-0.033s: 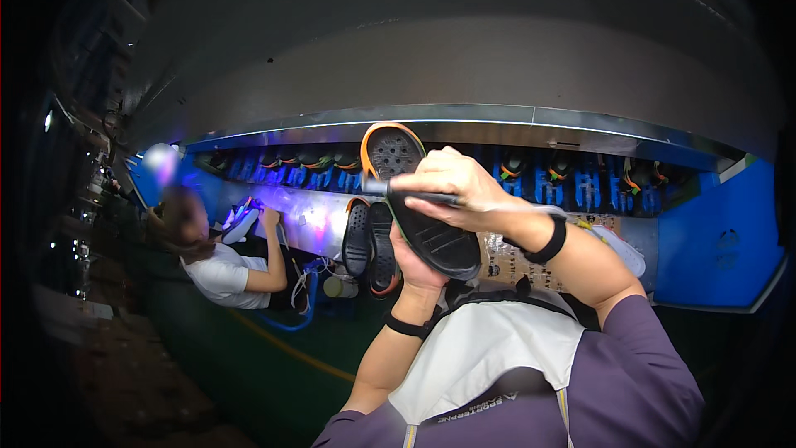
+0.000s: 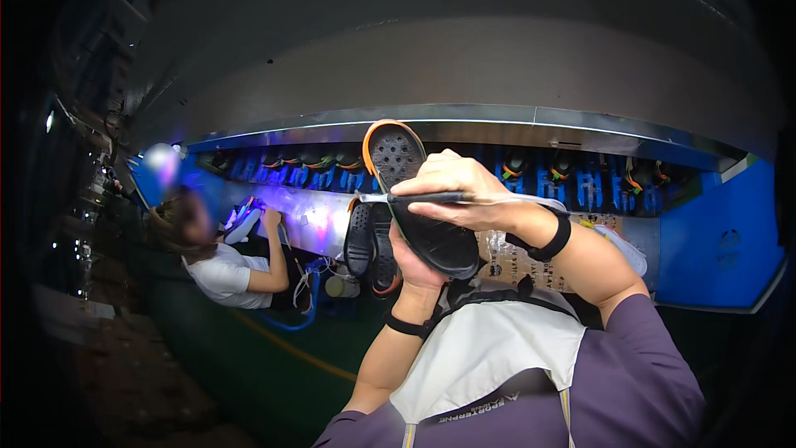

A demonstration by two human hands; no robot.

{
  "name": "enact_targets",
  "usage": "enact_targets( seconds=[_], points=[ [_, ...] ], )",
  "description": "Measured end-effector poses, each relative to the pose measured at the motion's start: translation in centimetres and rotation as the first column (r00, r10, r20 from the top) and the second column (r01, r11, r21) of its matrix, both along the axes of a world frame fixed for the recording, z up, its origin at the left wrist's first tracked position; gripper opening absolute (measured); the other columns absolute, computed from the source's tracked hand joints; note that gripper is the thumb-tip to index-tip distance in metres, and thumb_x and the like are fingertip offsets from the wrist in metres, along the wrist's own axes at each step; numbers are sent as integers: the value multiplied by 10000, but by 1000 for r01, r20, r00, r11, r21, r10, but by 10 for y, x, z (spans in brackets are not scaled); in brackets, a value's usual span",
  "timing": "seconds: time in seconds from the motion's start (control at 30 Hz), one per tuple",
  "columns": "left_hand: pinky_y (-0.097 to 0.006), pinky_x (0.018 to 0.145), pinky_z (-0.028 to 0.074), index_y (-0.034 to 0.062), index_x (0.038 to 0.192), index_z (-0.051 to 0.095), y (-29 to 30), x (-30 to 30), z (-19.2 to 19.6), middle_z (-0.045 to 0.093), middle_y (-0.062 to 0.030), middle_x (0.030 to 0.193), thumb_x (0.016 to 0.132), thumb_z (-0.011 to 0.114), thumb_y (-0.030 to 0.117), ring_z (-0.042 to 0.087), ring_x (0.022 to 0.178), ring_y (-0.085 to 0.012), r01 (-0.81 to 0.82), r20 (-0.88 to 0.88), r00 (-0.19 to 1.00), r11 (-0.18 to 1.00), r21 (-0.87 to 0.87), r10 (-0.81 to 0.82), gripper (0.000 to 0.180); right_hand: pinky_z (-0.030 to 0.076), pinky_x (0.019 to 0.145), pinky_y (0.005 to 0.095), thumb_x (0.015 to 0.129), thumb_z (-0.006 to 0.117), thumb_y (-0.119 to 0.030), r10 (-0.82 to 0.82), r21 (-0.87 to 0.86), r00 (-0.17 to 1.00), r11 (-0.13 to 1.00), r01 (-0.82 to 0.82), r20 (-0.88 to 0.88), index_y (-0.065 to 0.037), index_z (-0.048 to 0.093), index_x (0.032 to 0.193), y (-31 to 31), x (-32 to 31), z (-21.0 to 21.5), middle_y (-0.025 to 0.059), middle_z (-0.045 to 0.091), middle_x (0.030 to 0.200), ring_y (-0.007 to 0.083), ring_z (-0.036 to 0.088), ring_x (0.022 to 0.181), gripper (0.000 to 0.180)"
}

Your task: Apply adhesive or sealant to the edges and bottom surface of shoe soles using a brush.

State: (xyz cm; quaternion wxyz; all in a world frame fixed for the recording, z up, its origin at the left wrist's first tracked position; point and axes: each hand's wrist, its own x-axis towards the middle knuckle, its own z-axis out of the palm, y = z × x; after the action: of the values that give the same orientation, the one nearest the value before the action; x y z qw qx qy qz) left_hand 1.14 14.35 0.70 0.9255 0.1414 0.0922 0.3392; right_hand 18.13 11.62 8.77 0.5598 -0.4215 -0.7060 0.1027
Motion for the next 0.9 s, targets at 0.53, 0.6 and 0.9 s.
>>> enact_targets(
  seconds=[0.53,0.6,0.9],
  points=[
    [-451,1150,450,90,1422,575,23,-4,-19,625,-111,1407,1017,486,571,583,1311,-294,41,178,983,999,-7,-39,635,451,800,372,817,818,-144,16,-19,954,1000,-10,301,-115,769,1085,-5,2,17,39,693,826,241,630,758,274],
    [-458,1158,442,81,1467,516,23,-3,-13,559,-135,1478,1012,491,582,547,1346,-310,-28,68,997,996,84,23,677,443,802,385,886,787,-158,200,-33,963,980,-198,178,-147,779,1122,-8,-2,8,27,682,822,229,629,872,236],
    [-463,1123,469,98,1412,586,34,-12,-10,630,-125,1409,1021,433,584,617,1268,-293,-74,-55,995,991,113,80,642,416,786,393,819,801,-139,237,-73,958,971,-228,162,-113,754,1119,-19,-5,9,41,675,868,251,609,837,305]
  ],
)
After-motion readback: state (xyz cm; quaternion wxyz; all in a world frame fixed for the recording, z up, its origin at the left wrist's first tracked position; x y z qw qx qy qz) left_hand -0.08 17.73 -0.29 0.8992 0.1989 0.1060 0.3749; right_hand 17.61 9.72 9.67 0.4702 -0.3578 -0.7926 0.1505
